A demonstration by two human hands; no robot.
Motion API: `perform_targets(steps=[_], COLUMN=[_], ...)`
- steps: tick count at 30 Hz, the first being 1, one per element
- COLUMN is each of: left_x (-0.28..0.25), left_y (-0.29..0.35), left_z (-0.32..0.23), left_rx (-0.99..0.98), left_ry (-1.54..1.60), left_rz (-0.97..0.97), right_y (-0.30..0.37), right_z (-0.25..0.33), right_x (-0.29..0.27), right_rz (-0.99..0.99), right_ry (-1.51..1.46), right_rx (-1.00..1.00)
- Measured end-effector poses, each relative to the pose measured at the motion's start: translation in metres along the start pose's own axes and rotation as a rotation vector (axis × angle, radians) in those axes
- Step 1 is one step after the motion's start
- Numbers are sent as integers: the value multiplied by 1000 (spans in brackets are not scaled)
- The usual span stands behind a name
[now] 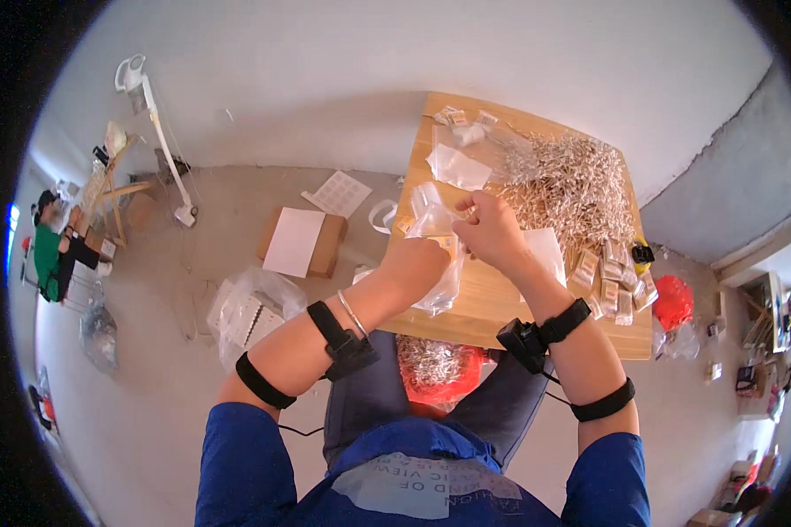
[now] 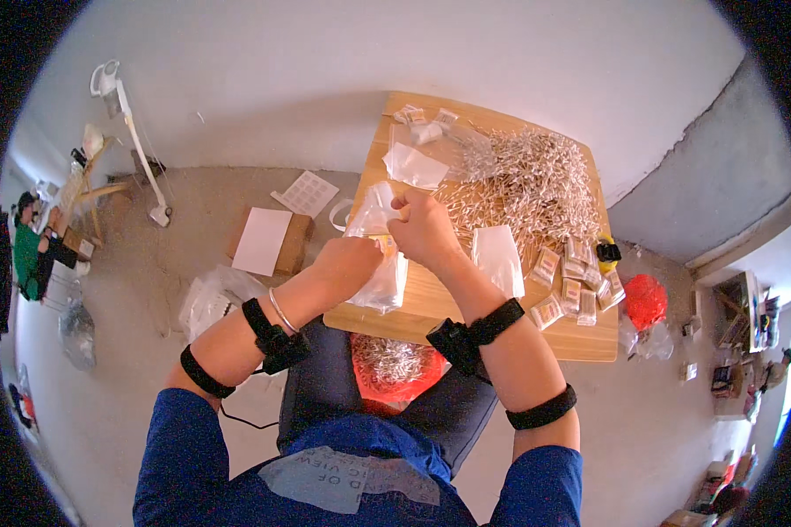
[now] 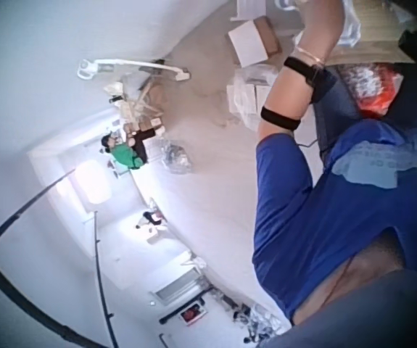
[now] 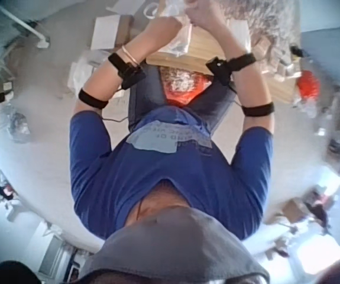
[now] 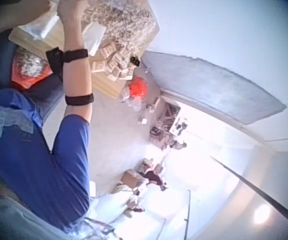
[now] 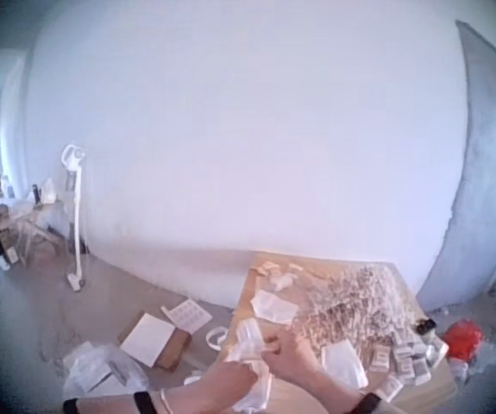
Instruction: The person repeatedly picks up small packets of cotton swabs from a wooden table and places them into a larger clear plastic bag. They arrange the packets inside the bag and occasionally adjust the pile of loose swabs on the table. The task continues with the same repetitive packing motion throughout the clip.
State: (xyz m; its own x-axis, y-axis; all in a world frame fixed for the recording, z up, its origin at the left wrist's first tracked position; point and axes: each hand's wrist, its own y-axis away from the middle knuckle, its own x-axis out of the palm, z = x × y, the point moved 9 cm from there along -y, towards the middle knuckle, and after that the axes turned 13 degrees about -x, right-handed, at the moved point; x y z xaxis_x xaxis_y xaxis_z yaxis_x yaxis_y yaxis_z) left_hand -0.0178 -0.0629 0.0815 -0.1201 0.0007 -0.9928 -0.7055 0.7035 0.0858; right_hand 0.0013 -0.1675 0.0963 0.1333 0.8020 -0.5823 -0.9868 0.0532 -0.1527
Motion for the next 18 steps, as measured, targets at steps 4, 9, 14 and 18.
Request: perform_targets(steps=[4,9,14,18], left_x=[6,3,23,39], left_y=[-11,-28,-48,-62], left_z=[-1,-6,-5,9], left_rx=[62,70,168,155], left_ry=[-38,-3,54,147], left_rz=[47,106,225,292], right_y=[6,9,15,17], right_z=[4,6,1,1], right_x=[4,-1,-9,-8], right_rz=[-48,-55,-69,-55], right_ry=[-229,-294,-355,-387], right_rx=[22,-20,-53,-27])
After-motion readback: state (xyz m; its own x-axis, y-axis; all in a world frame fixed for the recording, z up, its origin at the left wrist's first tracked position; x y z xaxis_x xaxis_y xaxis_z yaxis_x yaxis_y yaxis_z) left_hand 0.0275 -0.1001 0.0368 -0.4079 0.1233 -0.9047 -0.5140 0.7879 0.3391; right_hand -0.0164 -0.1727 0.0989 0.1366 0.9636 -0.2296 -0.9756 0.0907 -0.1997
